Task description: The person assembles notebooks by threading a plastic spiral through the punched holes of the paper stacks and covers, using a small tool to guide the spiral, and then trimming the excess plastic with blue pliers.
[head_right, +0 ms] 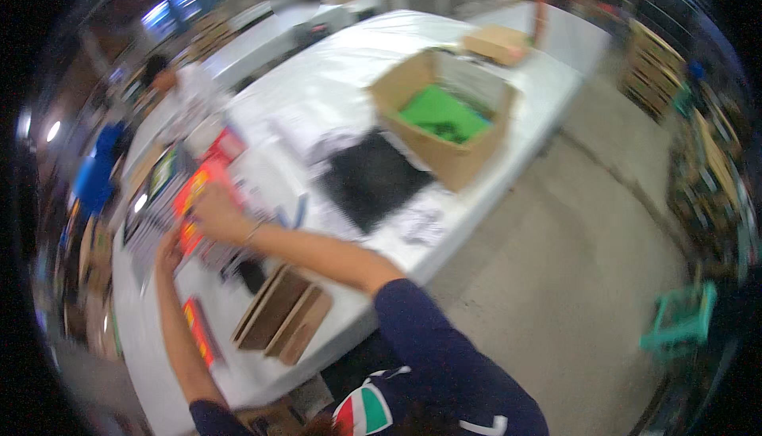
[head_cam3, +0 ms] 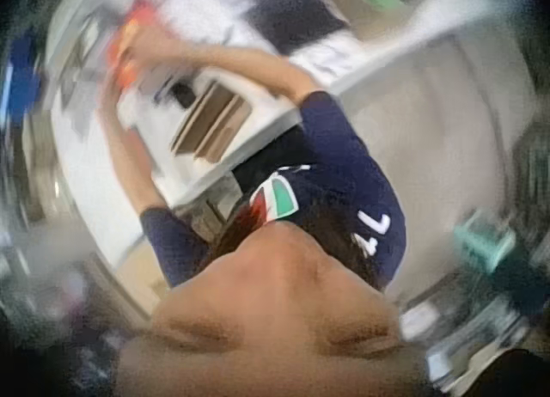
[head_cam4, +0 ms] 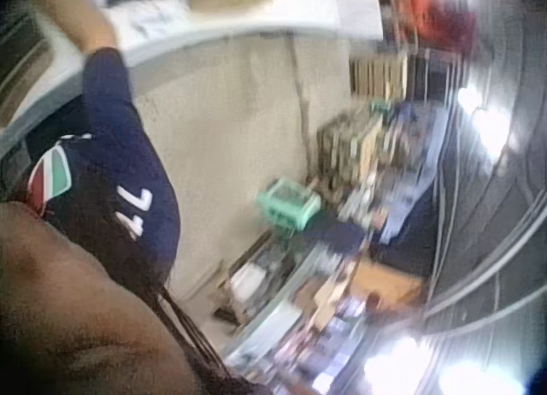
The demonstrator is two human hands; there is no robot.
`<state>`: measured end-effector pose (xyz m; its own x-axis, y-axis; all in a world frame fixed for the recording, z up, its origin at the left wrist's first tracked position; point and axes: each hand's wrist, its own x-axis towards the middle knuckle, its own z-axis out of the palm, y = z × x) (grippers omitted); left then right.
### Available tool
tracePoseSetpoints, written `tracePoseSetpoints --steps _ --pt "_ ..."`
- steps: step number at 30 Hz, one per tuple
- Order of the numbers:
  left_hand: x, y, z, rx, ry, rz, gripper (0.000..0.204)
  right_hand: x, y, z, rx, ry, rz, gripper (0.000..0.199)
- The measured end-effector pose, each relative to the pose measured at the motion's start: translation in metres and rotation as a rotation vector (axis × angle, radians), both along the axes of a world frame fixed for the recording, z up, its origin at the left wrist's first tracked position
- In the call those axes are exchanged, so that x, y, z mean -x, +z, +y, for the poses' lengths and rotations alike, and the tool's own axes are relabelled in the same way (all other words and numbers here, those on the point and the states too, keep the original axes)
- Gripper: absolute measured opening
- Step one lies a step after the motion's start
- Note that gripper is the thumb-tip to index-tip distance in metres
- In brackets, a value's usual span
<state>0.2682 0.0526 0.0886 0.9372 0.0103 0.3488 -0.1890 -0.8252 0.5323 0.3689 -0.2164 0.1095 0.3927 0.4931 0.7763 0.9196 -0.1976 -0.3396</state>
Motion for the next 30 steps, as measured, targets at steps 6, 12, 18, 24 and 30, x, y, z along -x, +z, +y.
tracePoseSetpoints --steps 6,12,18,24,30 --pt "-0.021 -0.001 -0.040 1.111 0.417 0.143 0.033 -0.017 0.029 -0.020 0.322 0.097 -0.036 0.073" --pt "-0.024 0.007 -0.057 1.068 0.516 -0.013 0.021 -0.033 0.038 -0.037 0.124 0.153 0.337 0.076" --pt "-0.017 0.020 -0.082 0.953 0.592 -0.309 0.028 -0.040 0.049 -0.065 -0.108 0.191 0.705 0.082" --pt "0.031 0.047 -0.092 0.997 0.577 -0.635 0.028 -0.030 0.028 -0.041 -0.099 -0.004 0.230 0.073" --pt "0.115 0.068 -0.156 1.180 0.532 -0.768 0.036 -0.016 0.012 -0.046 0.200 -0.144 -0.099 0.062"
